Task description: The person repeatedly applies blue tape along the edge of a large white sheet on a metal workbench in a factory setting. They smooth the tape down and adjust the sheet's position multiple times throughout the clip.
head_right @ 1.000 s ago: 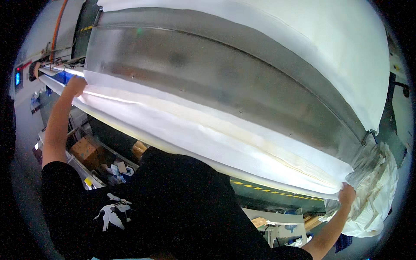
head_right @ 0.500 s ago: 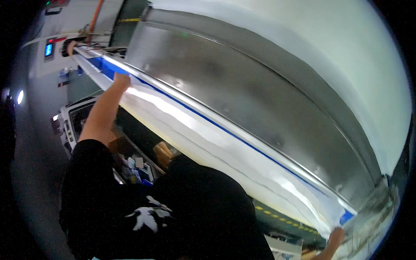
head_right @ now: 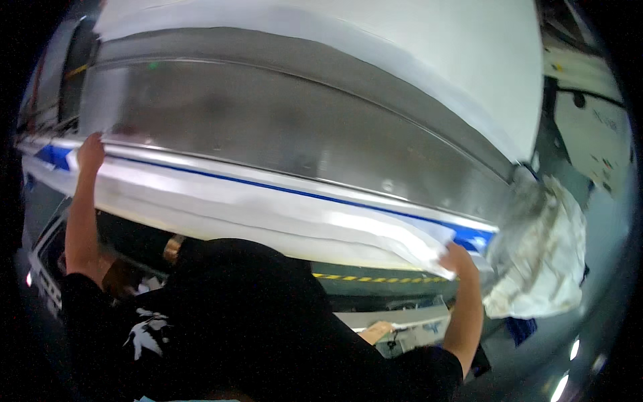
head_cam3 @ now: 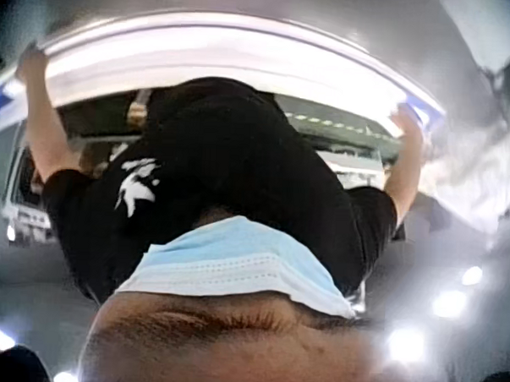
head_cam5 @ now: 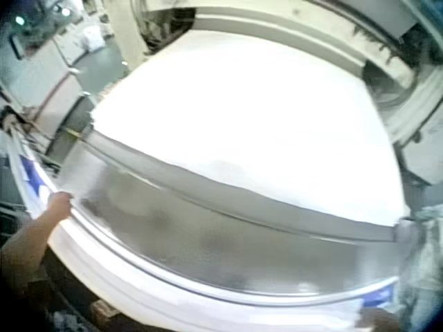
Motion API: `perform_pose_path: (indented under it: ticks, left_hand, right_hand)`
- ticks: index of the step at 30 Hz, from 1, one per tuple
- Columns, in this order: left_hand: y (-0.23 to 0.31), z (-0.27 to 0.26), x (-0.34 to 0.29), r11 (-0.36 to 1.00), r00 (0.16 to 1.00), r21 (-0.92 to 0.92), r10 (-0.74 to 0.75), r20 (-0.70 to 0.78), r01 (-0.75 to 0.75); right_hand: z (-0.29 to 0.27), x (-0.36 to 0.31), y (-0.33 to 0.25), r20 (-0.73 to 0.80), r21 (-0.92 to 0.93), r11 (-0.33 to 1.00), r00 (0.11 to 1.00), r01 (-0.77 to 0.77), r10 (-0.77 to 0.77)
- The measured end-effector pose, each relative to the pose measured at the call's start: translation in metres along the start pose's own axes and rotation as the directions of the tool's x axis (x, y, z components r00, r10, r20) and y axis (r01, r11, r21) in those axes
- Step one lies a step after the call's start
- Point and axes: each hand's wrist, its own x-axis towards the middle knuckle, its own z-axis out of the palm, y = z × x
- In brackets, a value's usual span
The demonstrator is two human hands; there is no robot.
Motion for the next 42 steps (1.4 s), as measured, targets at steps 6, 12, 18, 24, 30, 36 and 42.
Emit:
perform_pose_path:
  ticks: [6,12,18,24,30,36,42]
  left_hand:
    - [0.055,-0.030,-0.013,0.999,0.999,0.053,-0.011,0.047,0.009]
    - [0.064,-0.039,-0.016,0.997,0.996,-0.019,-0.067,0.058,0.069]
    - [0.067,-0.019,-0.004,0.963,0.989,-0.271,-0.044,-0.144,0.003]
    - [0.093,-0.021,0.047,0.951,0.877,-0.196,0.124,-0.464,-0.238]
    - [0.116,-0.045,0.088,0.843,0.770,-0.350,0.113,-0.628,-0.409]
    - [0.128,-0.039,0.116,0.767,0.755,-0.447,0.073,-0.651,-0.460]
    - [0.116,-0.029,0.116,0.721,0.793,-0.523,0.062,-0.605,-0.455]
  right_hand:
    - [-0.004,0.002,-0.026,0.117,0.188,0.981,0.991,0.039,-0.062]
    - [0.032,0.023,-0.017,-0.168,0.168,0.986,0.986,0.018,0.010]
    - [0.016,0.022,-0.063,-0.270,0.210,0.969,0.960,0.127,-0.068]
    - [-0.050,0.019,-0.184,-0.497,0.082,0.953,0.841,0.290,-0.213]
    - [-0.160,0.010,-0.354,-0.633,-0.035,0.857,0.652,0.514,-0.417]
    - [-0.297,-0.007,-0.554,-0.710,-0.203,0.678,0.371,0.706,-0.599]
    - [-0.418,-0.015,-0.737,-0.688,-0.279,0.494,0.188,0.824,-0.701]
